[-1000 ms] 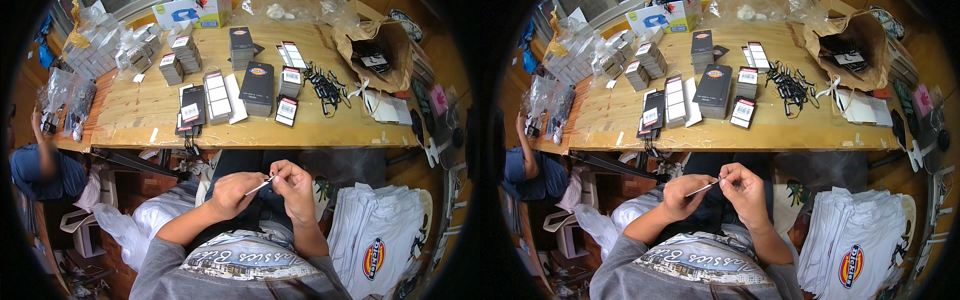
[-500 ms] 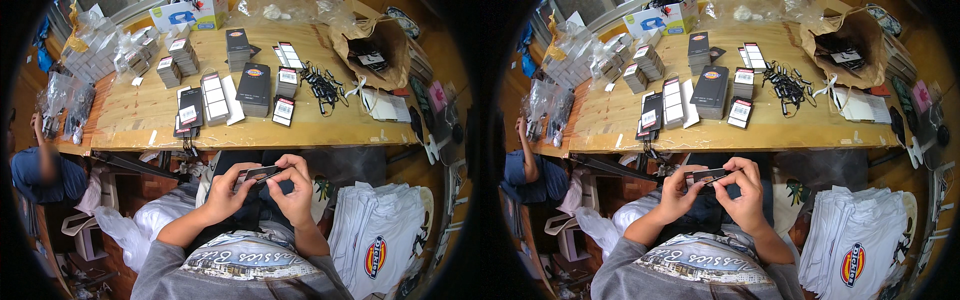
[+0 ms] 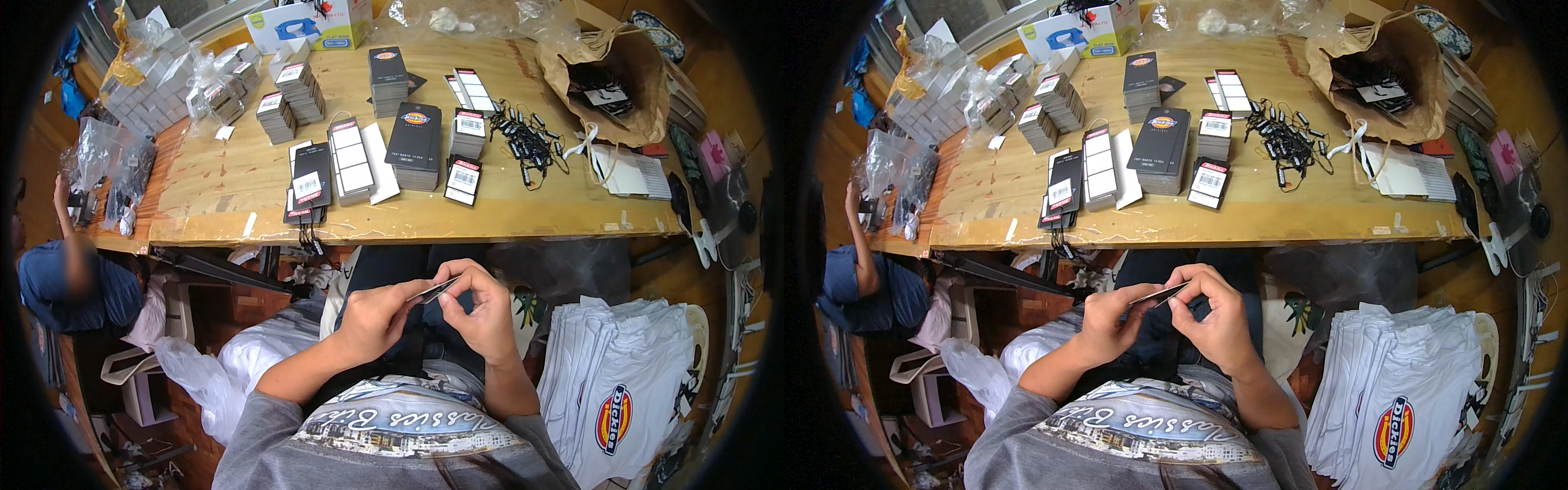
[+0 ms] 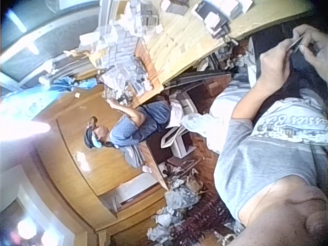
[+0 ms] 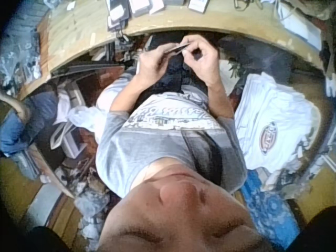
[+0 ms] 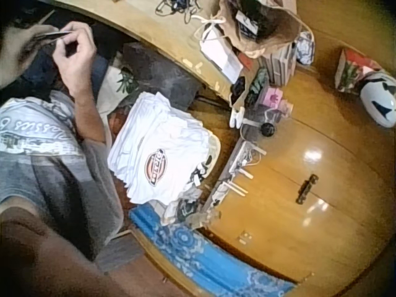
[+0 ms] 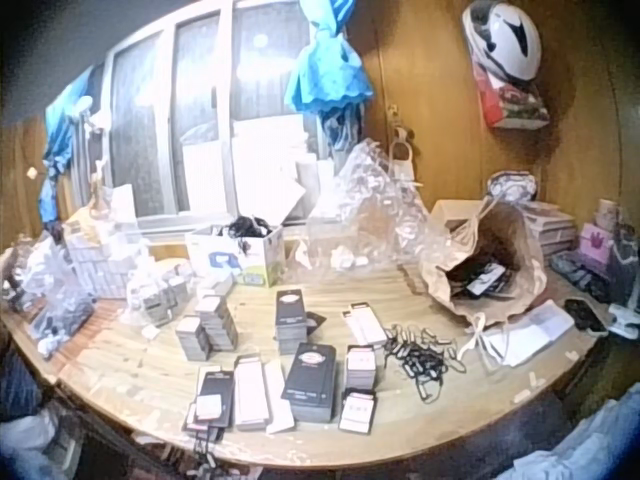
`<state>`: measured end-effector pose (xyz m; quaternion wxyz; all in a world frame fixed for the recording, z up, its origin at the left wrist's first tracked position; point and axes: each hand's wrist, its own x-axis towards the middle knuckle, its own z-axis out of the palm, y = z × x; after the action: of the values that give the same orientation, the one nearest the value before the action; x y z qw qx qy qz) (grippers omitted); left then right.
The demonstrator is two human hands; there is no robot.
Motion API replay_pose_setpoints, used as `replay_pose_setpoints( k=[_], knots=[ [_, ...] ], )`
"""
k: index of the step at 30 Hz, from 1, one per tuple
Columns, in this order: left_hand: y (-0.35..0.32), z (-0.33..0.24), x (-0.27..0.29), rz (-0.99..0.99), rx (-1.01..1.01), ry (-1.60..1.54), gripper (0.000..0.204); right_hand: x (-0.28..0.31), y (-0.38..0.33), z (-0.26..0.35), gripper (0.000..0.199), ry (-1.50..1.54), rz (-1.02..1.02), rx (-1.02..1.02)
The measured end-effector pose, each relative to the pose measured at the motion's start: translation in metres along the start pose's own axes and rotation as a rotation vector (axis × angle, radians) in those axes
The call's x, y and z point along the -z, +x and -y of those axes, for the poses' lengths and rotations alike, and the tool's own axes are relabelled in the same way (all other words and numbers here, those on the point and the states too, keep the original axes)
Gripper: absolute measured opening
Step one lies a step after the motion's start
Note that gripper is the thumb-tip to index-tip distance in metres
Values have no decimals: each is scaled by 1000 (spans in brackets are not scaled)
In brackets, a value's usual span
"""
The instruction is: The person repeatedly picks up small black tags and plastic fasteners from a table, threads the fasteners through the tags, and places the assembled tags into stacks. The person handles tags and fasteners one at a time throughout the clip.
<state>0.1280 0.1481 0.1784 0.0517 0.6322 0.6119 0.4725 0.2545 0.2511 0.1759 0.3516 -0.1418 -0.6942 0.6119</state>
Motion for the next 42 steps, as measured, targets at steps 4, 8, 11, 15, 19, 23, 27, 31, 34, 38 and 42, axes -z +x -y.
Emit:
replay_pose_setpoints(
  k=[4, 8, 11, 15, 19, 23, 27, 31, 34, 38, 42],
  knots=[
    [4, -3, 1, 11, -89, 50, 40, -3, -1, -4, 11, 21, -77, -5],
    [8, -4, 4, 62, 48, -106, 34, -4, 1, -7, 12, -36, -151, 55],
    [11, 1, 7, -38, 99, -188, 26, 0, 2, 3, 10, -211, -74, 114],
    [5, -5, 2, -165, 312, -413, 18, -7, 4, 11, 14, -387, -99, 223],
    [5, -6, -2, -221, 204, -400, 18, -10, 4, 8, 14, -354, -123, 237],
    [4, -6, 0, -209, 122, -287, 19, -11, 2, 7, 11, -299, -122, 221],
    [7, -10, 4, -154, 43, -182, 21, -11, 1, 6, 10, -273, -112, 227],
    [6, -7, 7, -68, 31, -187, 24, -10, 1, 6, 10, -223, -81, 213],
    [4, -2, 6, -107, 15, -267, 25, -11, 2, 7, 12, -156, -81, 169],
    [7, 0, 12, -25, -5, -292, 21, -10, 1, 5, 12, -97, -66, 117],
    [4, 10, 14, 47, 192, -636, 16, -8, 1, 0, 12, -102, -44, 150]
  ],
)
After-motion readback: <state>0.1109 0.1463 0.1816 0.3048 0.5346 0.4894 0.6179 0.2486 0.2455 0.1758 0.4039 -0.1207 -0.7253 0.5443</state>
